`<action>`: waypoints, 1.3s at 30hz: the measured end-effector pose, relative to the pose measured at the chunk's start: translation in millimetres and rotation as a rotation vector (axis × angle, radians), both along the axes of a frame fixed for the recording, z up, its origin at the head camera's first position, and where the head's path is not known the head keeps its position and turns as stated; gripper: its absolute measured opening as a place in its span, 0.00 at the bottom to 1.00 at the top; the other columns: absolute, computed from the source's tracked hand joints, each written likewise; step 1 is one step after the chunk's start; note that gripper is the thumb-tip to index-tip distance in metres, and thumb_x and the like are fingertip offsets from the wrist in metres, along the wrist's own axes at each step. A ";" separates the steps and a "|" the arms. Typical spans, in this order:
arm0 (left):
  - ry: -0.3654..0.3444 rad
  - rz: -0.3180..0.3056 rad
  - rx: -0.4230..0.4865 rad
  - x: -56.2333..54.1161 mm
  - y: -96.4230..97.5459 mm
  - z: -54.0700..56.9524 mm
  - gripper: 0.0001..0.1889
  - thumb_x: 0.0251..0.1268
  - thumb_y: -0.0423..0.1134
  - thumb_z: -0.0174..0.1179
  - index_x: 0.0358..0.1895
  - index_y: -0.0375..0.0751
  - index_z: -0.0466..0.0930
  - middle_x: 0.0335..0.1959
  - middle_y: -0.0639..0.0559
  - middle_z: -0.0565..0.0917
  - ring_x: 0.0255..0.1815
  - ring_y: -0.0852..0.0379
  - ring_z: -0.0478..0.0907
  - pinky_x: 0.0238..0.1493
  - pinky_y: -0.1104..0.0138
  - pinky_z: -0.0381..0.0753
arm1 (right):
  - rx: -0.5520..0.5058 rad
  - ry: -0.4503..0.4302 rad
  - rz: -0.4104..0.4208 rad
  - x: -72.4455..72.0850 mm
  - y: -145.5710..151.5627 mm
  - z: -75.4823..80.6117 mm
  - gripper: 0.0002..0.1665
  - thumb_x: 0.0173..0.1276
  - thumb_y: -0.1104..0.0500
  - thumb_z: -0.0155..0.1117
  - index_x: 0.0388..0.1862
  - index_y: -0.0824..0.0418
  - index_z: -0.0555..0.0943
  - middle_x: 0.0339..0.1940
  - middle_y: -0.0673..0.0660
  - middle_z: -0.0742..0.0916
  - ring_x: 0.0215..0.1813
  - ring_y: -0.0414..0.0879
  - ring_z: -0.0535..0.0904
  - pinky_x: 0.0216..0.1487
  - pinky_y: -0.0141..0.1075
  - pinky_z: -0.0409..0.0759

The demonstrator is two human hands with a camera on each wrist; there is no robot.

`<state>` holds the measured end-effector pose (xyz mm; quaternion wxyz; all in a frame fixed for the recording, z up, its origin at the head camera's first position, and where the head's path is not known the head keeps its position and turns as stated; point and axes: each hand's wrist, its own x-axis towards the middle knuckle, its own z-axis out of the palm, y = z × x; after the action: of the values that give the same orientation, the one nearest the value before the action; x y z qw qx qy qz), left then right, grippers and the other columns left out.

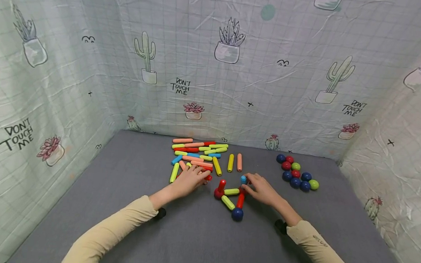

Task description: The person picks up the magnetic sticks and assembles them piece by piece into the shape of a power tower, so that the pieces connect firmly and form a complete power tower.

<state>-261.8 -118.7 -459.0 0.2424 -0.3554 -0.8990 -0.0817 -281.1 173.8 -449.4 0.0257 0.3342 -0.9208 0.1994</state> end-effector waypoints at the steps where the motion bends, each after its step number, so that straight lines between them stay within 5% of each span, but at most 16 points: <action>1: 0.004 -0.013 0.096 1.6 3.9 2.9 0.16 0.53 0.37 0.62 0.47 0.45 0.74 0.39 0.48 0.79 0.41 0.51 0.72 0.40 0.62 0.74 | 0.000 -0.004 -0.004 0.2 -0.2 -0.2 0.14 0.64 0.53 0.56 0.46 0.57 0.72 0.35 0.51 0.79 0.36 0.41 0.72 0.36 0.34 0.72; 4: -0.078 -0.093 0.418 12.8 21.5 14.9 0.14 0.53 0.34 0.62 0.44 0.38 0.74 0.39 0.47 0.78 0.40 0.53 0.74 0.41 0.64 0.75 | 0.001 -0.006 -0.007 0.5 -0.1 -0.6 0.14 0.64 0.53 0.56 0.46 0.57 0.71 0.35 0.51 0.79 0.36 0.41 0.72 0.36 0.34 0.72; 8: -0.407 -0.231 0.730 36.4 50.8 27.8 0.10 0.59 0.34 0.57 0.44 0.38 0.74 0.35 0.47 0.79 0.34 0.56 0.76 0.35 0.69 0.77 | 0.000 0.012 -0.005 0.3 -0.2 -1.0 0.15 0.64 0.53 0.56 0.47 0.57 0.71 0.34 0.51 0.80 0.35 0.40 0.72 0.35 0.33 0.72; 12: -0.730 -0.256 0.812 56.4 73.6 33.7 0.12 0.61 0.35 0.54 0.46 0.35 0.74 0.39 0.42 0.81 0.38 0.51 0.78 0.39 0.69 0.78 | -0.008 0.043 -0.002 -0.3 0.0 -1.6 0.14 0.64 0.54 0.56 0.46 0.57 0.71 0.33 0.51 0.80 0.34 0.41 0.73 0.35 0.33 0.72; 15: -0.847 -0.241 0.807 66.0 85.7 36.2 0.13 0.60 0.33 0.54 0.47 0.30 0.73 0.42 0.37 0.81 0.42 0.45 0.78 0.40 0.67 0.79 | -0.021 0.052 0.000 -0.3 0.4 -1.9 0.13 0.63 0.55 0.56 0.46 0.57 0.72 0.33 0.51 0.80 0.35 0.42 0.74 0.36 0.34 0.72; 18: -0.884 -0.212 0.786 69.1 95.2 31.7 0.13 0.59 0.31 0.56 0.46 0.28 0.74 0.41 0.36 0.81 0.42 0.43 0.78 0.41 0.64 0.79 | -0.024 0.049 0.001 0.0 0.7 -2.7 0.13 0.64 0.55 0.56 0.46 0.57 0.71 0.33 0.51 0.80 0.35 0.43 0.75 0.36 0.35 0.73; 25: -0.869 -0.154 0.724 56.5 106.3 -0.8 0.12 0.55 0.34 0.60 0.43 0.36 0.77 0.38 0.44 0.82 0.37 0.54 0.79 0.39 0.72 0.77 | -0.034 0.034 -0.008 0.6 1.9 -5.7 0.15 0.64 0.55 0.56 0.48 0.57 0.71 0.33 0.51 0.80 0.35 0.42 0.76 0.35 0.34 0.73; 28: -0.872 -0.150 0.722 55.2 105.3 -3.9 0.12 0.55 0.35 0.61 0.43 0.36 0.77 0.38 0.44 0.82 0.37 0.54 0.79 0.39 0.71 0.78 | -0.040 0.032 -0.007 0.5 1.9 -6.3 0.15 0.64 0.55 0.56 0.48 0.57 0.71 0.33 0.51 0.80 0.34 0.41 0.76 0.34 0.33 0.72; 30: -0.872 -0.143 0.723 56.2 104.0 -3.3 0.12 0.55 0.35 0.60 0.43 0.36 0.77 0.38 0.44 0.82 0.37 0.52 0.80 0.40 0.67 0.79 | -0.045 0.026 -0.007 0.4 2.4 -6.4 0.15 0.64 0.55 0.56 0.48 0.57 0.71 0.33 0.51 0.80 0.34 0.42 0.76 0.33 0.32 0.72; 34: -0.880 -0.151 0.737 65.6 99.4 16.5 0.13 0.56 0.32 0.59 0.44 0.30 0.76 0.39 0.38 0.82 0.38 0.45 0.80 0.41 0.60 0.79 | -0.053 0.001 -0.010 0.2 3.9 -5.8 0.15 0.64 0.54 0.56 0.48 0.56 0.70 0.33 0.52 0.80 0.35 0.43 0.77 0.33 0.32 0.73; 39: -0.816 -0.135 0.754 67.1 90.8 28.7 0.11 0.57 0.34 0.59 0.41 0.30 0.76 0.36 0.39 0.83 0.33 0.48 0.80 0.34 0.68 0.78 | -0.078 -0.029 -0.008 0.8 5.8 -5.2 0.14 0.64 0.53 0.56 0.47 0.56 0.70 0.34 0.53 0.80 0.37 0.44 0.78 0.34 0.33 0.75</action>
<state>-194.6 -28.0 -430.3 -0.0206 -0.2402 -0.8037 -0.5440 -280.4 179.5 -454.7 0.0263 0.3264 -0.9139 0.2398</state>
